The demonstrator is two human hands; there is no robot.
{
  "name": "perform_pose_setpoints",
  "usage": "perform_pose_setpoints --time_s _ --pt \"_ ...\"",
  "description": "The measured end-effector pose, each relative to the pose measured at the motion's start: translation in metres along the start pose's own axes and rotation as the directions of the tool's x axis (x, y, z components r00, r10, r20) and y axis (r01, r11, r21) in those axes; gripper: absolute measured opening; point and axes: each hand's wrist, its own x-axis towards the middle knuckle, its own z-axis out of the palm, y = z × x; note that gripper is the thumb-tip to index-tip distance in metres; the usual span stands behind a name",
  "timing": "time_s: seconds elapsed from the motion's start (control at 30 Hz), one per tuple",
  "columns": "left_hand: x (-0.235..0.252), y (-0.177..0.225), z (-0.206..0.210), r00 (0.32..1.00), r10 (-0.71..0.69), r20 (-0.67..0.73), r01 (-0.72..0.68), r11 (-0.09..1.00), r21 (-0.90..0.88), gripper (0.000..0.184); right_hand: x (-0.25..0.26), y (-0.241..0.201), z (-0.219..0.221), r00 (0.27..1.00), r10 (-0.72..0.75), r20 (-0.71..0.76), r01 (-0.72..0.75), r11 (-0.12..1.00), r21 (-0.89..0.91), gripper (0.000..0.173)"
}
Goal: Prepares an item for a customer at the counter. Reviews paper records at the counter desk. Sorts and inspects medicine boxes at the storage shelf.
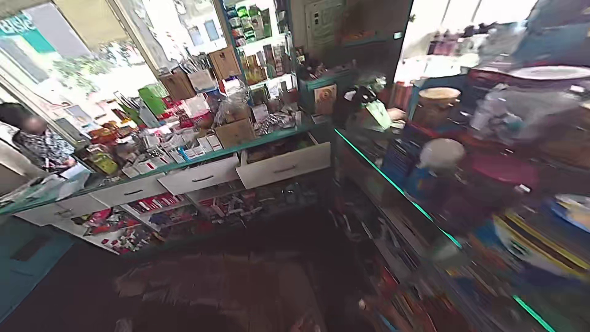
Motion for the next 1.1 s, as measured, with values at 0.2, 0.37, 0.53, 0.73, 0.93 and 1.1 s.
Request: perform_pose_setpoints --time_s 0.2,0.37,0.53,0.73,0.93,1.1 --pt "0.24 0.1 -0.052 0.953 0.124 -0.278 -0.183 0.964 -0.195 0.053 0.297 0.101 -0.037 0.922 0.375 -0.096 -0.257 0.777 0.575 0.041" --pt "0.44 0.184 -0.094 0.917 0.024 -0.398 -0.181 0.915 -0.361 0.058 0.515 0.116 -0.074 0.767 0.62 -0.167 -0.267 0.544 0.796 0.04" --pt "0.603 0.212 -0.118 0.924 -0.071 -0.375 -0.129 0.867 -0.482 0.037 0.649 0.128 -0.08 0.667 0.687 -0.288 -0.247 0.569 0.785 0.036" --pt "0.67 0.24 -0.106 0.939 -0.009 -0.344 -0.169 0.859 -0.483 0.064 0.711 0.163 -0.085 0.667 0.614 -0.422 -0.15 0.666 0.731 0.033" --pt "0.762 0.257 -0.111 0.929 0.007 -0.371 -0.175 0.889 -0.422 0.087 0.805 0.165 -0.08 0.692 0.631 -0.352 -0.151 0.603 0.783 0.037" --pt "0.83 0.265 -0.121 0.914 -0.007 -0.406 -0.157 0.917 -0.367 0.084 0.865 0.179 -0.086 0.807 0.528 -0.263 -0.246 0.706 0.664 0.053"
